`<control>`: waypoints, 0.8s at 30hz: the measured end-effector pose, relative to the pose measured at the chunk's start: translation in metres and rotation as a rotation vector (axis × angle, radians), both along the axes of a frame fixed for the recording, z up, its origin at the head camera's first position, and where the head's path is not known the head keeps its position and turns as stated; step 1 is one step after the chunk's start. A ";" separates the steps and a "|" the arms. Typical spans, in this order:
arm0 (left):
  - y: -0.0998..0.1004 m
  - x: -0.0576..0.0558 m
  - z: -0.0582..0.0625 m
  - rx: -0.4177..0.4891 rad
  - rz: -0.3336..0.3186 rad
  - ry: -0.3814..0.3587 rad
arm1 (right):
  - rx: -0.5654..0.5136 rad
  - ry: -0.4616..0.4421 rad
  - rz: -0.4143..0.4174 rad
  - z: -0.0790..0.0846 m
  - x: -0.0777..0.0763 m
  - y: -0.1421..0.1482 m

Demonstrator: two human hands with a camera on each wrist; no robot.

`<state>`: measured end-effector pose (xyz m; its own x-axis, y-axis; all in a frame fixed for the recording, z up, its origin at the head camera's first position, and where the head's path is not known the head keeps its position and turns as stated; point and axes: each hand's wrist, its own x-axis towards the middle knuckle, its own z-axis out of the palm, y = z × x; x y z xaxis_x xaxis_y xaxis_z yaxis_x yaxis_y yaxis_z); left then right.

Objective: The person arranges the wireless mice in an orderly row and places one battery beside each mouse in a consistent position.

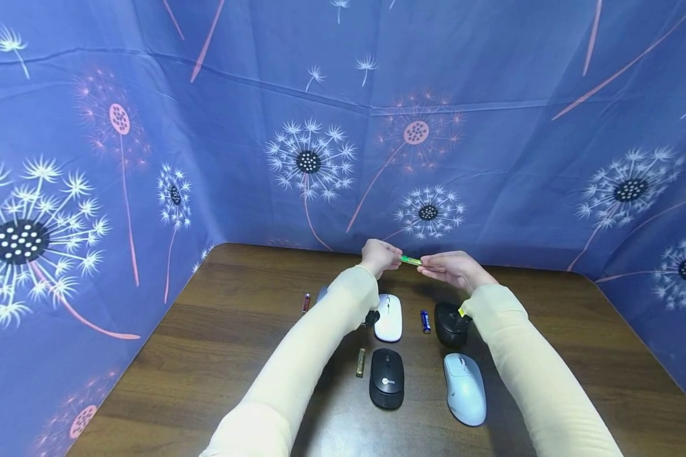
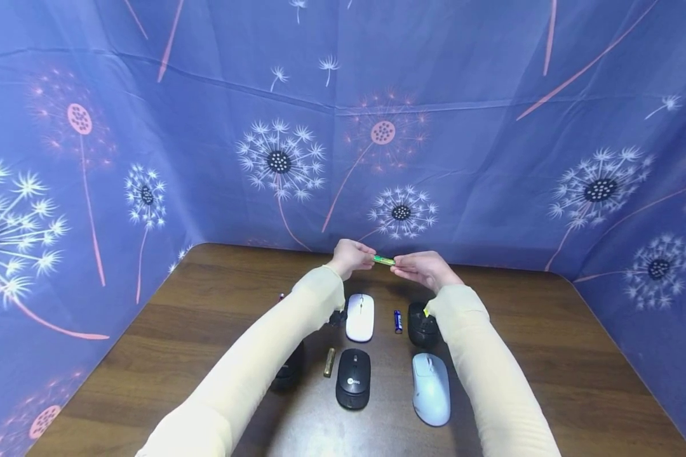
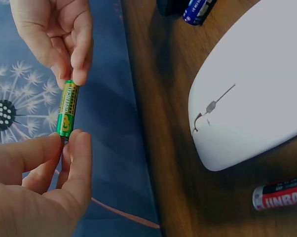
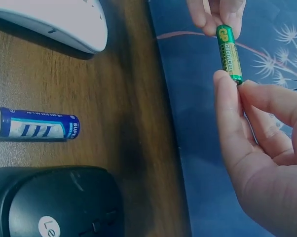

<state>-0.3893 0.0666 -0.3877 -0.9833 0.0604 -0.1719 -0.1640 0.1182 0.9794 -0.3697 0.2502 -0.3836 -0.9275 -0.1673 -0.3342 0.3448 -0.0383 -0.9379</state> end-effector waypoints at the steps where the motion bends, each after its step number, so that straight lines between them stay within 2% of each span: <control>1: -0.001 0.002 0.001 0.003 -0.005 0.011 | -0.002 0.002 0.000 0.002 0.001 0.000; 8: -0.006 0.017 0.012 0.015 -0.058 0.083 | 0.000 0.007 -0.005 0.013 0.008 0.001; 11: -0.008 0.023 0.016 -0.010 -0.086 0.126 | -0.011 0.009 -0.015 0.017 0.012 0.003; 19: -0.011 0.035 0.024 -0.046 -0.131 0.247 | -0.143 0.008 -0.057 0.023 0.021 0.004; 24: -0.017 0.044 0.028 -0.091 -0.169 0.296 | -0.128 0.020 -0.041 0.027 0.029 0.003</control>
<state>-0.3449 0.0493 -0.3595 -0.9688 0.2236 0.1073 0.1550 0.2080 0.9658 -0.3410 0.2535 -0.3565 -0.9407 -0.1694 -0.2940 0.3219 -0.1715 -0.9311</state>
